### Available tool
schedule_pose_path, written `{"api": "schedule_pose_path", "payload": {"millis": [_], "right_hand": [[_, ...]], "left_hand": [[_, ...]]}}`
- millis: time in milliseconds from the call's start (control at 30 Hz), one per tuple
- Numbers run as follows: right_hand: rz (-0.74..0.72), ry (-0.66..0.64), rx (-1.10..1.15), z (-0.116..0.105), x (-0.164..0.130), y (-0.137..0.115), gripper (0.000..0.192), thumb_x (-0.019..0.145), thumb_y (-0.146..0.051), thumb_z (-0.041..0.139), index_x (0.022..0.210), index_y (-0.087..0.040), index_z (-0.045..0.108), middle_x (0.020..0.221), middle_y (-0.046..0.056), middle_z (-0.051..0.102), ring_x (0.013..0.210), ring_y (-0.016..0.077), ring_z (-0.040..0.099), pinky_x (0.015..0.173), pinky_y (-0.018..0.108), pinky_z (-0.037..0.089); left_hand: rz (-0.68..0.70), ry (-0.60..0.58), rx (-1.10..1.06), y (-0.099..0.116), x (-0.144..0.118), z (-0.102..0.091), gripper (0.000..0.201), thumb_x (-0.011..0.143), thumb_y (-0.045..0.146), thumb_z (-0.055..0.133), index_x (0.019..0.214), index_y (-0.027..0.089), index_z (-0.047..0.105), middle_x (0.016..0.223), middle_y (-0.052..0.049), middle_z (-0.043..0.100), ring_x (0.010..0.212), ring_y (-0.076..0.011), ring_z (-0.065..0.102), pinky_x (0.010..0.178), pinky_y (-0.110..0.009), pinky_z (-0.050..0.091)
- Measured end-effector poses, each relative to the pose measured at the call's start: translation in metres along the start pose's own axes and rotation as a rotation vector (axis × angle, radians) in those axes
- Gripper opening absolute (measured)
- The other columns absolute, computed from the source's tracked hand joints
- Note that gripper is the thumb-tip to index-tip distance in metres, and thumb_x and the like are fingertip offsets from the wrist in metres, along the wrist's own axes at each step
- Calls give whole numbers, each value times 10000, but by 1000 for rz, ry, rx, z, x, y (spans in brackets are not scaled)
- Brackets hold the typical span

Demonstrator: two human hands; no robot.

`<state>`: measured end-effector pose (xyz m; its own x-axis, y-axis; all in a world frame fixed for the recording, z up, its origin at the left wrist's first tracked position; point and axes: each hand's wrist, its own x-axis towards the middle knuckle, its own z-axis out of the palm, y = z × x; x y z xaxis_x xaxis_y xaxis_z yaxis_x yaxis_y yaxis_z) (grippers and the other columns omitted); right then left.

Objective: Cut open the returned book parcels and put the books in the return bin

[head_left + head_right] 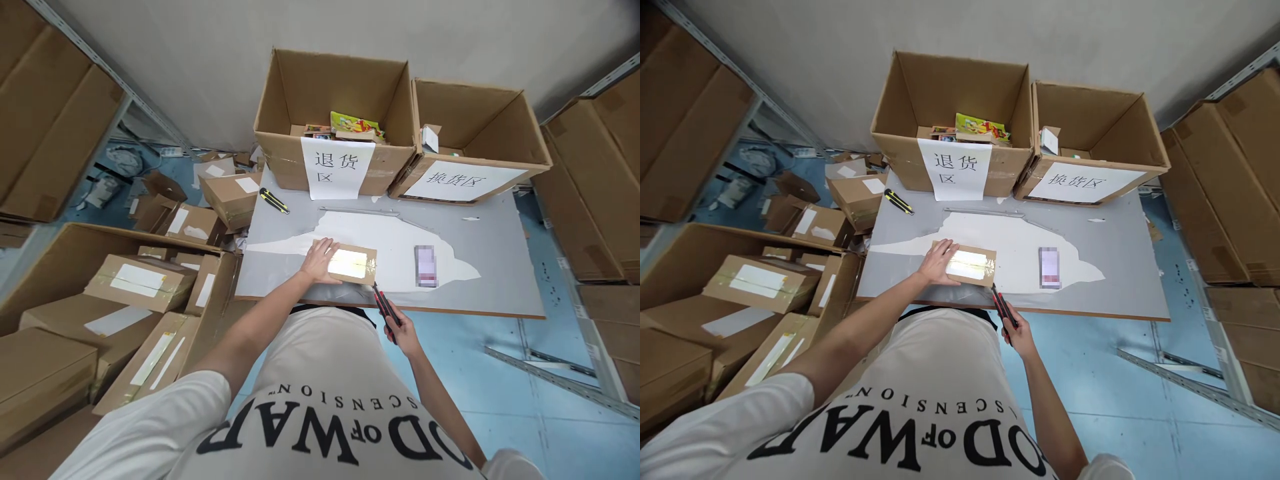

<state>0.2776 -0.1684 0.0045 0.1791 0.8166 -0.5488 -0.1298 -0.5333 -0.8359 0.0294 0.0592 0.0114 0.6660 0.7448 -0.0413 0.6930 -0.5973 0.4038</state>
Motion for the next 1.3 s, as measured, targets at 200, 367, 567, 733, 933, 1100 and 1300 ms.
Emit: {"api": "schedule_pose_path", "payload": {"millis": [200,367,567,733,933,1100,1300], "right_hand": [[-36,135,64,-14,-8,-2,721,714,-518,659,1348,-265,426,952,56,636,468,98,501,358,250,401],[-71,238,162,-16,2,-13,477,729,-523,638,1091,-223,553,834,26,615,520,113,544,446,256,461],[-7,154,412,29,30,-35,414,754,-516,627,1086,-285,536,1218,48,581,1023,220,611,667,330,566],[53,113,569,54,38,-38,421,761,-517,630,1123,-341,505,1407,-7,443,1140,260,567,731,433,582],[18,168,657,63,46,-30,372,741,-454,685,1048,-295,547,1308,-12,546,1108,206,597,839,388,561],[-7,213,676,60,57,-38,309,737,-399,703,989,-266,585,1108,-16,657,995,160,653,848,325,555],[-65,169,559,37,101,-89,185,781,-321,665,924,-241,582,1020,-10,665,881,132,671,793,289,569]], "left_hand": [[-18,-51,15,1,0,-4,1224,438,719,724,1434,155,291,1484,-198,271,1364,-414,202,1079,-533,227],[-11,-50,-81,-2,1,-10,950,687,638,609,1442,172,269,1508,-170,240,1383,-357,210,1086,-546,217],[-274,134,-343,-36,16,-23,581,869,379,450,1395,145,372,1468,-142,343,1339,-274,340,1081,-446,307],[-514,-89,-645,-66,23,-26,495,838,399,505,1269,158,543,1176,-103,630,924,-219,649,845,-353,505],[-559,-123,-856,-67,18,-19,433,803,457,554,1118,170,633,887,-44,693,673,-143,628,610,-256,510],[-593,-50,-1053,-63,12,-18,441,728,492,638,1018,161,662,853,-41,695,747,-161,632,668,-273,522],[-653,86,-1212,-55,-13,-13,531,627,519,737,1003,151,669,928,-66,707,810,-188,656,736,-316,536]]}}
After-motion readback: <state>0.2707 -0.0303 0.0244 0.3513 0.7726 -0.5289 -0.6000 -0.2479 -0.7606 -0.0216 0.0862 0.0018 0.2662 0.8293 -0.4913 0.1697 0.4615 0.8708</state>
